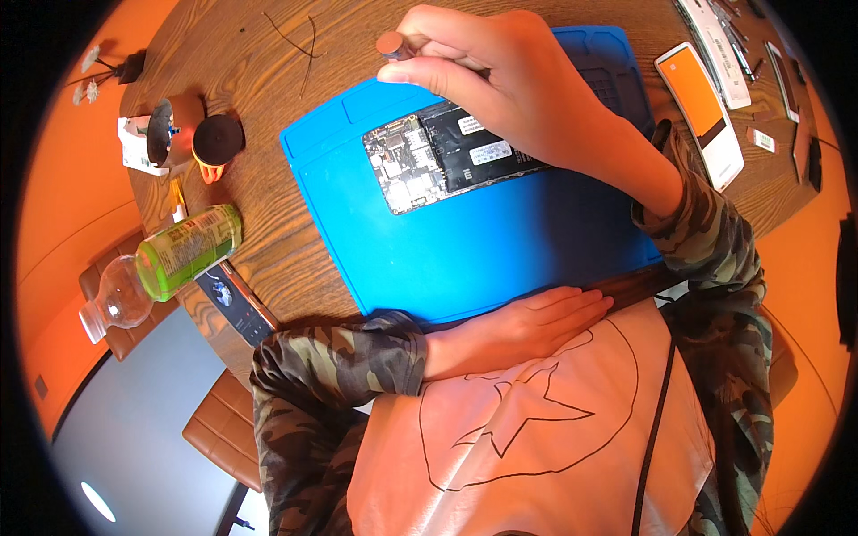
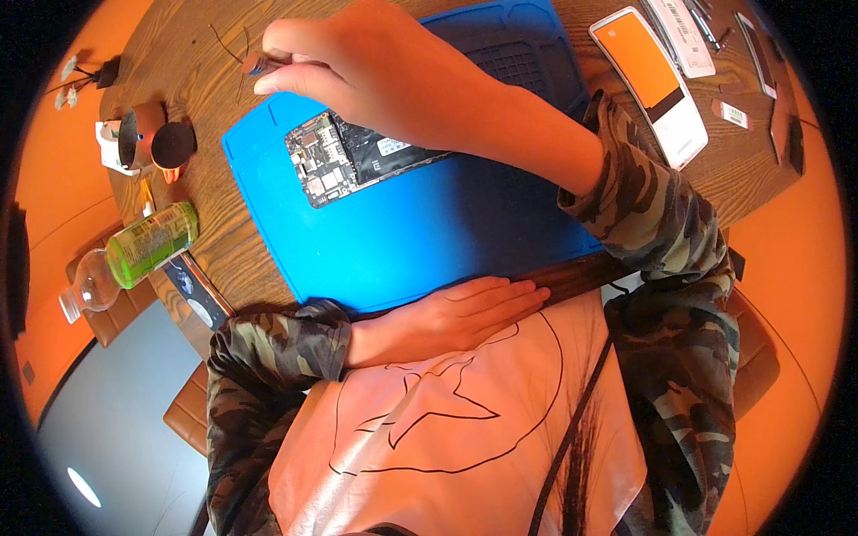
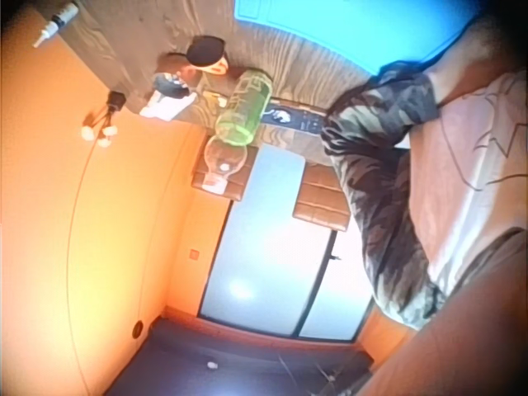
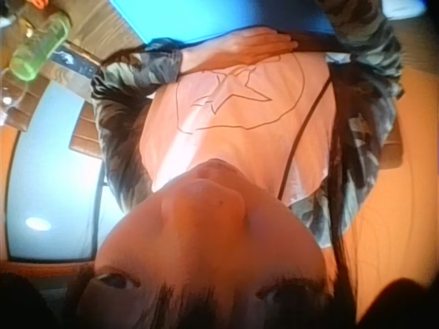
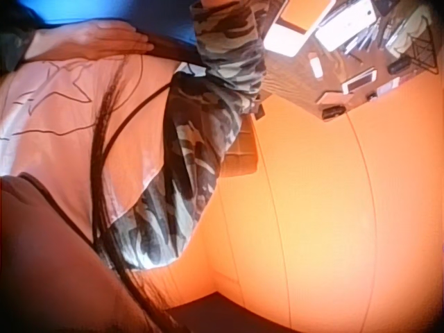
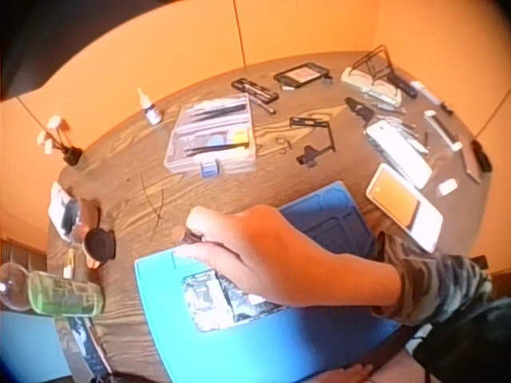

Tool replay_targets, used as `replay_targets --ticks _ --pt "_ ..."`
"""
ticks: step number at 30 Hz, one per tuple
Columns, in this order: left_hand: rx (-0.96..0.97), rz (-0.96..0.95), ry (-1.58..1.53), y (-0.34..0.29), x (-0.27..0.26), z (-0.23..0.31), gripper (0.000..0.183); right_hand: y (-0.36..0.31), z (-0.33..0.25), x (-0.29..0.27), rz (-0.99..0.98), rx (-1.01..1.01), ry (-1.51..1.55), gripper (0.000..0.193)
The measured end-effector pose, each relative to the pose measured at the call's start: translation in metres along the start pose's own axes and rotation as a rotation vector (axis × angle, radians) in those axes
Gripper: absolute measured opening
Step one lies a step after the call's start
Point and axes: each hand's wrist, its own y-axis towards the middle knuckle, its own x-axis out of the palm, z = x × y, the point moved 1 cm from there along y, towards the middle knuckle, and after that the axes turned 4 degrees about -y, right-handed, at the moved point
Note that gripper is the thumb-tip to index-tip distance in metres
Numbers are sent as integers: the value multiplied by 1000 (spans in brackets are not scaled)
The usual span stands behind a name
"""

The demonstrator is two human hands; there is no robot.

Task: The person uses a screwdriver to remove screws from a disassembled smartphone motherboard placed on a blue mat. They then use their fingers to lift and detach a small ribbon cable or connector from the board.

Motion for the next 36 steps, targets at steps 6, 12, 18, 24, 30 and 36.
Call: replay_targets --ticks 6,12,18,24,30,36 --pt "28 -29 50 -1 -2 -1 58 0 -2 0 228 -130 -60 29" --pt "29 -27 -25 -1 -1 -2 61 6 9 -1 198 -234 62 36" --pt "19 -14 1 -2 2 -1 65 6 -4 -12 69 -102 -10 24" --pt "13 10 -33 -2 5 -1 66 9 -18 -30 -101 -72 -80 14" --pt "15 13 -58 -2 4 -1 66 13 -18 -35 -171 -160 8 12" --pt "16 27 7 -1 3 0 65 8 -26 -54 -238 -123 -93 8"
